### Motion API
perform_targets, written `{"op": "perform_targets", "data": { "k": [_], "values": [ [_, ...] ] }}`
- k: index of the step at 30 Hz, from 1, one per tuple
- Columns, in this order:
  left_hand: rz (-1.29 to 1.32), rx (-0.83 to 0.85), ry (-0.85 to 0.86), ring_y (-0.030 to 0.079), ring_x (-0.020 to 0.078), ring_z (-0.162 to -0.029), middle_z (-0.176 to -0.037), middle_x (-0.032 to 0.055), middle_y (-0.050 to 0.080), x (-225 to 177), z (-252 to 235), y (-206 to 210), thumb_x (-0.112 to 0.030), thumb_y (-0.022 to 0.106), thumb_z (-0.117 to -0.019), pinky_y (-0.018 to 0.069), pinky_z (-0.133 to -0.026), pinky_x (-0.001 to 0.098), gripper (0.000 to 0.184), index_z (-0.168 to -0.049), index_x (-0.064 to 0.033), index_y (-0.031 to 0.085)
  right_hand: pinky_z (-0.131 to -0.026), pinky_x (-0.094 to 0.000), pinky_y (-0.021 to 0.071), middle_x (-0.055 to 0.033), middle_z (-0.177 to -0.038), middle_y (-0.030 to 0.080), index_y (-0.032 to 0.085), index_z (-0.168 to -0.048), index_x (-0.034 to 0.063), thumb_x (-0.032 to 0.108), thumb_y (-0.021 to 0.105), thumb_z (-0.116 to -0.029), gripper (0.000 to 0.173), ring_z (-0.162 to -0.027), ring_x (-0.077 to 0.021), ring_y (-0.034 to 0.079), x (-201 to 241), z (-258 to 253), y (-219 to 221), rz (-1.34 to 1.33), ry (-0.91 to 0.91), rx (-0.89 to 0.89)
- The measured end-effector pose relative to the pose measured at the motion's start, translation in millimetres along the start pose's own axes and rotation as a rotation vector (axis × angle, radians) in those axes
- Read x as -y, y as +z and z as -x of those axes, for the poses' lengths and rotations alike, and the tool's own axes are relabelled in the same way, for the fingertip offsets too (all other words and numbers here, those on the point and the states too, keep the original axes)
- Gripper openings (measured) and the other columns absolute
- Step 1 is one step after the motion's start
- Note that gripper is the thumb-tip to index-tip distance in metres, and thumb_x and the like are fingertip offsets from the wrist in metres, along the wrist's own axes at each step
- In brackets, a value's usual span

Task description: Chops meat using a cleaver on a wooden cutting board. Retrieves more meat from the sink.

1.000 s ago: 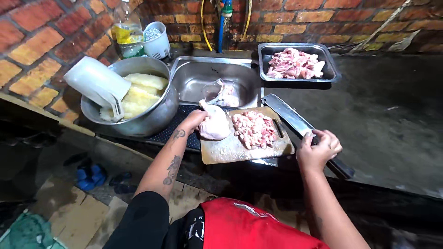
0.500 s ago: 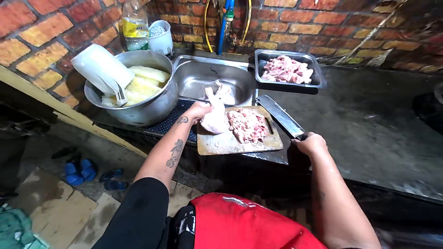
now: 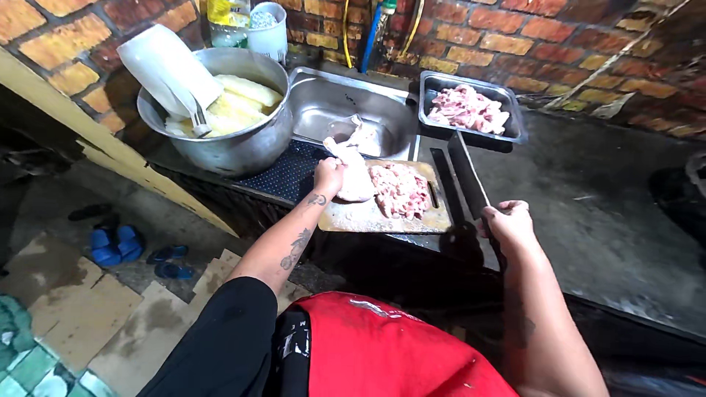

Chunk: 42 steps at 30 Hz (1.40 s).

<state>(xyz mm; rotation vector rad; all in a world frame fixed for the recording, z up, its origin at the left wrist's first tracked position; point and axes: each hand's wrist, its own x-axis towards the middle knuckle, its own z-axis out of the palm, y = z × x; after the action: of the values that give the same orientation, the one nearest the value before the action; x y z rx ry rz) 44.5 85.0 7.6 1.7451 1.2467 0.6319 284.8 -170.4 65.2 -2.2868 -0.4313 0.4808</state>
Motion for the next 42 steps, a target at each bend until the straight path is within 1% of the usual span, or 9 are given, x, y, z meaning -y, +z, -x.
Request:
{"op": "perform_targets", "data": {
  "k": [4,9,21,27,31,36,38,40,42],
  "values": [
    [-0.289,0.114,0.019,0.065,0.0420,-0.116,-0.117,0.0259,0.070,0,12,-21,-0.028,0.059,-0.1033,0.0472,-0.100,0.0642,0.034,-0.115,0.0020,0.072,-0.056,-0.0266,0.0544,-0.0080,-0.083,0.057,0.038,-0.144,0.0006,0.026,0.058,-0.1074,0.049,-0.055,-0.0093,0.058,16,41,11,-0.238,-0.147,0.028],
    [-0.109,0.159,-0.045,0.067,0.0391,-0.101,-0.107,0.0255,0.069,20,-2,-29,-0.019,0.064,-0.0983,0.0516,-0.090,0.0620,0.025,-0.108,0.0026,0.071,-0.054,-0.0292,0.0572,-0.0037,-0.070,0.058,0.048,-0.135,0.0003,0.001,0.047,-0.1037,0.031,-0.053,-0.0109,0.060,47,78,47,-0.244,-0.296,0.307],
    [-0.039,0.002,-0.014,0.069,0.0297,-0.102,-0.104,0.0165,0.073,27,34,-37,-0.011,0.070,-0.0927,0.0532,-0.095,0.0528,0.018,-0.108,-0.0008,0.073,-0.066,-0.0499,0.0561,-0.0121,-0.072,0.063,0.061,-0.109,0.0021,0.028,0.044,-0.1121,0.032,-0.065,-0.0281,0.066,65,124,130,0.342,-0.603,0.376],
    [0.032,-0.068,0.037,0.070,0.0303,-0.100,-0.101,0.0170,0.073,39,37,-33,-0.003,0.071,-0.0862,0.0543,-0.092,0.0526,0.017,-0.102,0.0006,0.074,-0.080,-0.0601,0.0543,-0.0199,-0.088,0.069,0.063,-0.116,0.0033,0.028,0.046,-0.1114,0.031,-0.088,-0.0396,0.070,69,124,134,0.559,-0.588,0.357],
    [0.094,-0.048,0.043,0.069,0.0298,-0.102,-0.108,0.0180,0.071,41,40,-34,-0.012,0.070,-0.0949,0.0543,-0.095,0.0505,0.020,-0.110,0.0010,0.072,-0.061,-0.0538,0.0539,-0.0134,-0.068,0.062,0.063,-0.106,-0.0008,0.023,0.050,-0.1092,0.027,-0.062,-0.0308,0.065,72,129,116,0.357,-0.791,0.184],
    [0.163,-0.137,0.158,0.068,0.0258,-0.094,-0.104,0.0181,0.070,54,37,-23,-0.009,0.068,-0.0938,0.0559,-0.089,0.0430,0.015,-0.101,0.0025,0.074,-0.050,-0.0370,0.0580,-0.0033,-0.067,0.060,0.056,-0.121,0.0009,0.025,0.041,-0.1105,0.030,-0.052,-0.0144,0.063,97,140,90,0.062,-1.031,-0.066],
    [0.149,-0.131,0.153,0.068,0.0260,-0.094,-0.104,0.0176,0.070,53,38,-24,-0.010,0.067,-0.0940,0.0554,-0.089,0.0434,0.016,-0.103,0.0019,0.074,-0.053,-0.0444,0.0571,-0.0086,-0.068,0.061,0.056,-0.123,-0.0015,0.021,0.043,-0.1089,0.029,-0.055,-0.0227,0.065,90,140,97,0.219,-0.934,0.011],
    [0.128,-0.116,0.149,0.069,0.0279,-0.099,-0.108,0.0188,0.070,51,42,-25,-0.008,0.067,-0.0942,0.0554,-0.093,0.0456,0.017,-0.106,0.0029,0.073,-0.069,-0.0567,0.0563,-0.0200,-0.081,0.066,0.057,-0.124,-0.0026,0.023,0.045,-0.1105,0.031,-0.073,-0.0359,0.069,78,134,111,0.519,-0.644,0.302],
    [0.126,-0.143,0.172,0.068,0.0287,-0.100,-0.107,0.0197,0.070,51,43,-23,-0.003,0.066,-0.0908,0.0548,-0.093,0.0450,0.017,-0.104,0.0049,0.072,-0.079,-0.0560,0.0570,-0.0222,-0.094,0.068,0.061,-0.125,-0.0015,0.027,0.043,-0.1117,0.036,-0.083,-0.0362,0.070,75,121,119,0.697,-0.477,0.508]
  ]
}}
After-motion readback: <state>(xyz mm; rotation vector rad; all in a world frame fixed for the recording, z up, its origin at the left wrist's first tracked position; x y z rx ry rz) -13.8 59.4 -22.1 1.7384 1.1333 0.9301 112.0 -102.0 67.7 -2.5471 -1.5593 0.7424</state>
